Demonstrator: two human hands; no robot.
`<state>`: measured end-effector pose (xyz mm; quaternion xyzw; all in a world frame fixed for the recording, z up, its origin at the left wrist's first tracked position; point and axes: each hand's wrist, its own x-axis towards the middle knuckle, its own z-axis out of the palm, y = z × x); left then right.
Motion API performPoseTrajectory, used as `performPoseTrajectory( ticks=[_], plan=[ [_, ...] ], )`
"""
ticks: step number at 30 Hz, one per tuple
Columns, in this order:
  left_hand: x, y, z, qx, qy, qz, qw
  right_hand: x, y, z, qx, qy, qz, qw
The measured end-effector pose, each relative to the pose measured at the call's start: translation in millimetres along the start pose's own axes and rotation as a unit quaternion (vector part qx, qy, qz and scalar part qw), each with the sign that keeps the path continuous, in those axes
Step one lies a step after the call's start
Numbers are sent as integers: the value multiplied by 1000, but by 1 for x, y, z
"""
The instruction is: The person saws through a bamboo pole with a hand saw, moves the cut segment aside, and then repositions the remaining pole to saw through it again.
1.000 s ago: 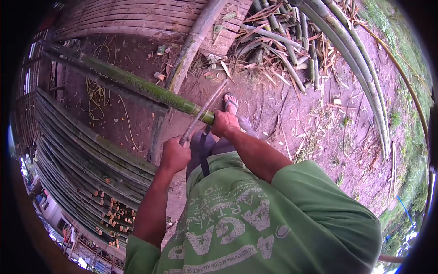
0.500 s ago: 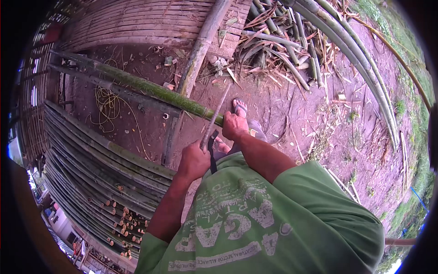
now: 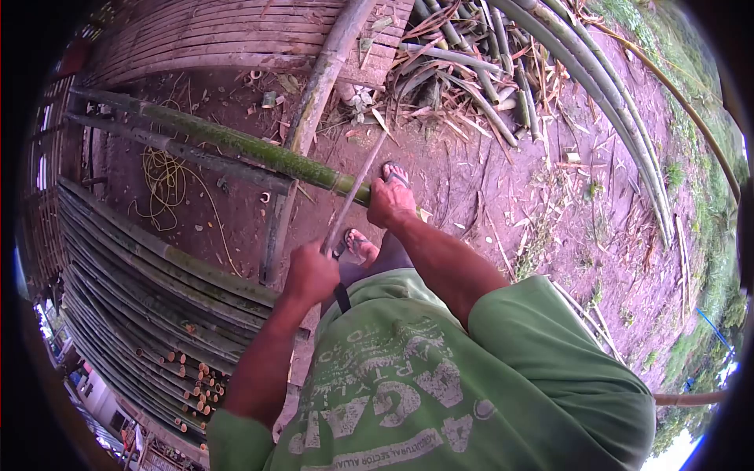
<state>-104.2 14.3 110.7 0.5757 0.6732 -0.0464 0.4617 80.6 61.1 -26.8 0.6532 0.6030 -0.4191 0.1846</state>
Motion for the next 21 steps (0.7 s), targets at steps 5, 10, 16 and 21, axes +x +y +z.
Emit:
performPoseTrajectory(
  ticks=[5,10,16,21],
  plan=[
    [31,-11,14,-44,64,45,996,18,7,7,0,-25,-30,999],
    [25,-94,77,-110,106,115,982,20,7,-11,17,-88,-29,996],
    [2,-40,29,-27,74,99,992,-2,-8,19,0,16,-11,1000],
    [-20,-37,14,26,21,45,998,-31,-28,48,42,-31,-18,998]
  ],
)
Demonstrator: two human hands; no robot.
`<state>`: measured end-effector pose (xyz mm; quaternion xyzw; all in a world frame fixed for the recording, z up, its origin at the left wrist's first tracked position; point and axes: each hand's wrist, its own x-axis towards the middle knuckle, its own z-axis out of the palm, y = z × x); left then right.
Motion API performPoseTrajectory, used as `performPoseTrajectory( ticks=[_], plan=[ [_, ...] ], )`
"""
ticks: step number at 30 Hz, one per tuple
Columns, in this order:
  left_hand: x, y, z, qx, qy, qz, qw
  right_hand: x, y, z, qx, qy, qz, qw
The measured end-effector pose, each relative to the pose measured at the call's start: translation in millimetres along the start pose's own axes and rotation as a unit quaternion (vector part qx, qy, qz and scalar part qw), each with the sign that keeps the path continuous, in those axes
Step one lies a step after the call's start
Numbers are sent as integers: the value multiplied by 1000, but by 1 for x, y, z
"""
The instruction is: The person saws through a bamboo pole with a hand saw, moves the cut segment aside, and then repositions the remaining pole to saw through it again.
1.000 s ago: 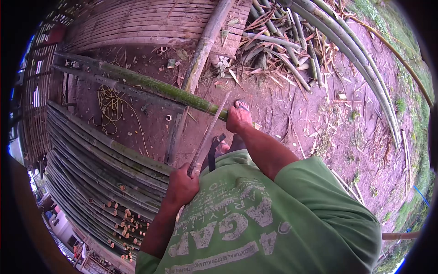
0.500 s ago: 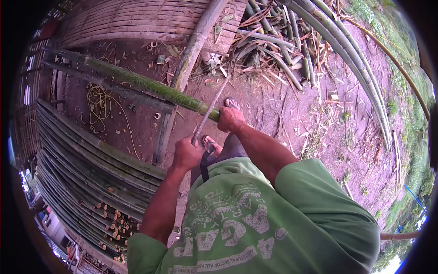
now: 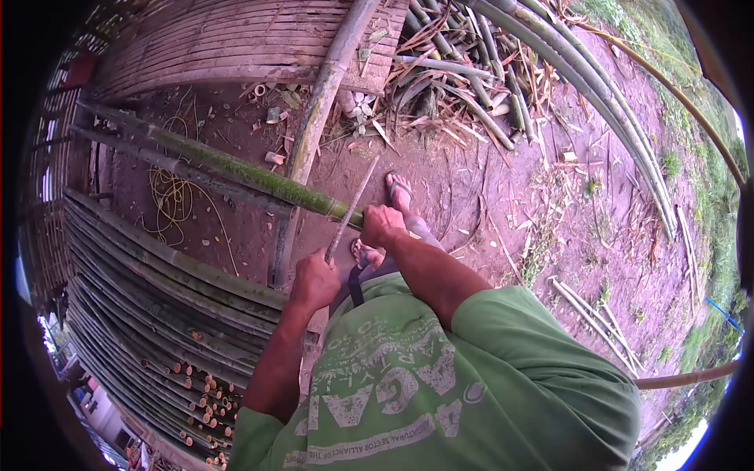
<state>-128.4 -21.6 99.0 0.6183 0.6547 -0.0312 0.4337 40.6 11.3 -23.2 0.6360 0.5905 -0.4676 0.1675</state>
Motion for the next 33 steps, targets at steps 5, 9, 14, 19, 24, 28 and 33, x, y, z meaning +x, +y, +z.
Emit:
performPoseTrajectory(
  ticks=[5,9,14,19,24,28,33],
  plan=[
    [29,44,-19,21,-58,-9,998,13,12,-7,-10,68,-11,998],
    [47,78,-29,-16,-51,-1,999,19,22,-14,-28,153,-30,987],
    [24,30,-20,-29,-27,-13,999,20,16,-29,13,100,14,995],
    [-71,7,-30,-52,33,-23,998,18,15,-36,-47,70,0,996],
    [-94,16,-38,-52,14,-80,995,-1,2,-27,-87,76,-14,993],
    [54,19,15,-29,-9,-30,999,15,11,-30,-51,65,-4,997],
    [69,-12,51,-57,78,39,995,18,14,-22,-60,66,-27,996]
  ],
)
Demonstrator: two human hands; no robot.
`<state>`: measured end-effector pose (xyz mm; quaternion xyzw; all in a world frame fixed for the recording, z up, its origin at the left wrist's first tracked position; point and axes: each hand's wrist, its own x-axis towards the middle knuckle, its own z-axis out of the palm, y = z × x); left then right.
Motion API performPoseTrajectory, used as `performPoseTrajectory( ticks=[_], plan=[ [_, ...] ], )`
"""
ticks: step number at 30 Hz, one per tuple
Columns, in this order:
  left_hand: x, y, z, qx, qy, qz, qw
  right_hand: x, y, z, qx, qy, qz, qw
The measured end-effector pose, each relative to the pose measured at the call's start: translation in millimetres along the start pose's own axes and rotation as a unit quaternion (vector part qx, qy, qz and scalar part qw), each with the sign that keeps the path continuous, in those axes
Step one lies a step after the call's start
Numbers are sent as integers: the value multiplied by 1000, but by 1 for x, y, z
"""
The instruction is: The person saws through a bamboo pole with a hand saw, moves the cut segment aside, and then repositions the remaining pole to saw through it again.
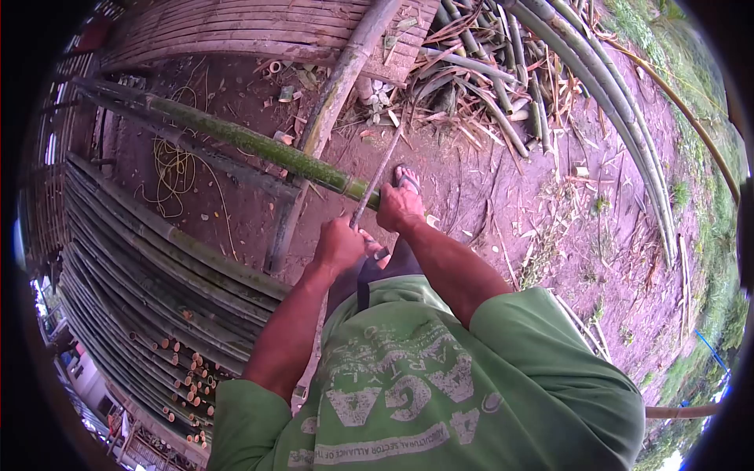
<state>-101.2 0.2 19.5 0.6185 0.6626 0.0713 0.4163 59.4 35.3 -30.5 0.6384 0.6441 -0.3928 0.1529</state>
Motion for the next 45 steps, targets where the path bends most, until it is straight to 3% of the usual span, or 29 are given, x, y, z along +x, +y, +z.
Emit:
performPoseTrajectory(
  ticks=[11,15,18,21,25,26,28,29,33,34,36,40,43,45],
  plan=[
    [-6,-95,52,-76,132,205,967,23,10,-29,3,-99,-8,995],
    [-4,-84,53,-120,138,176,967,43,25,-17,25,-141,-37,989],
    [6,-80,50,-128,146,193,962,57,34,-13,34,-118,-62,991],
    [14,-77,54,-136,161,203,956,68,43,-18,189,-243,-48,950],
    [20,-69,49,-113,136,177,968,66,44,-29,259,-316,-26,912],
    [22,-61,47,-110,134,168,970,57,40,-40,215,-262,-48,940],
    [17,-36,34,-105,108,121,981,23,31,-37,86,-43,-47,994],
    [20,-24,28,-99,96,98,986,10,30,-33,16,74,-45,996],
    [0,6,-2,-98,41,4,994,10,37,14,4,147,14,989],
    [-17,7,-11,-105,26,-27,994,5,33,-3,-5,113,5,994],
    [-70,-4,-39,-31,22,24,999,-6,28,-23,-10,62,0,998],
    [-163,-4,-78,-21,21,-36,999,3,32,-17,-11,71,4,997],
    [-150,7,-80,-21,-9,-70,997,7,38,-18,-3,47,10,999],
    [-69,10,-36,-6,13,1,1000,4,30,-27,-8,12,25,1000]
  ],
)
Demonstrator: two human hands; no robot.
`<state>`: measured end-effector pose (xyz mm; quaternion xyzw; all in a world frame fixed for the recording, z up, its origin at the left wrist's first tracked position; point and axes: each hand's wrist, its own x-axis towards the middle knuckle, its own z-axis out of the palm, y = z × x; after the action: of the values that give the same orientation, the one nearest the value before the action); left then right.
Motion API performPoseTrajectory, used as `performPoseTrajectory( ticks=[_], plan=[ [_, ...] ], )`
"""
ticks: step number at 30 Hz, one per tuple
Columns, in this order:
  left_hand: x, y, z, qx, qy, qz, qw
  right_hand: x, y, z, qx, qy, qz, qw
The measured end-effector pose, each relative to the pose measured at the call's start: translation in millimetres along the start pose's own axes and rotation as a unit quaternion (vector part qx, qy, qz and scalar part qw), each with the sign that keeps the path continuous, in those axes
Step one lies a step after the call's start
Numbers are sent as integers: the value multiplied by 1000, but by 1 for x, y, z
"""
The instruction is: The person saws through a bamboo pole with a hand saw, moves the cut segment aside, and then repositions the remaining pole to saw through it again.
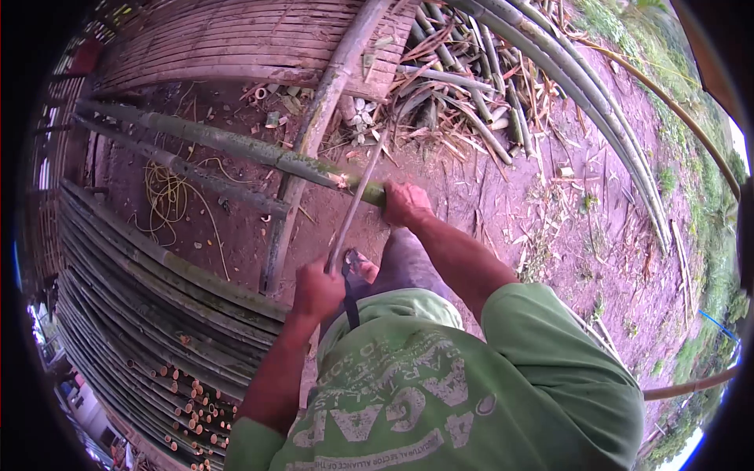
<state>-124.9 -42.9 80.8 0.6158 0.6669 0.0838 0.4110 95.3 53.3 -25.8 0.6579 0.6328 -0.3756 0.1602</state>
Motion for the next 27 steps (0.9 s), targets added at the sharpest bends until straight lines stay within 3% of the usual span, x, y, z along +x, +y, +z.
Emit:
performPoseTrajectory(
  ticks=[2,5,15,18,21,24,25,27],
  plan=[
    [61,5,37,-41,18,9,999,8,8,-8,18,-13,5,1000],
    [67,3,13,-31,-12,-29,999,12,9,4,51,-21,-12,998],
    [66,-70,50,-61,52,92,992,41,27,-4,90,-151,-99,980],
    [68,-64,45,-62,52,87,993,43,29,-2,58,-117,-108,986],
    [70,-17,37,-32,66,89,993,55,39,5,110,-155,-94,977],
    [80,11,17,-21,30,16,999,40,25,-7,63,-87,-51,993],
    [79,8,12,-30,5,9,1000,12,11,-24,10,-31,-60,998],
    [74,-22,24,-50,34,56,997,13,8,26,0,123,-37,992]
  ],
)
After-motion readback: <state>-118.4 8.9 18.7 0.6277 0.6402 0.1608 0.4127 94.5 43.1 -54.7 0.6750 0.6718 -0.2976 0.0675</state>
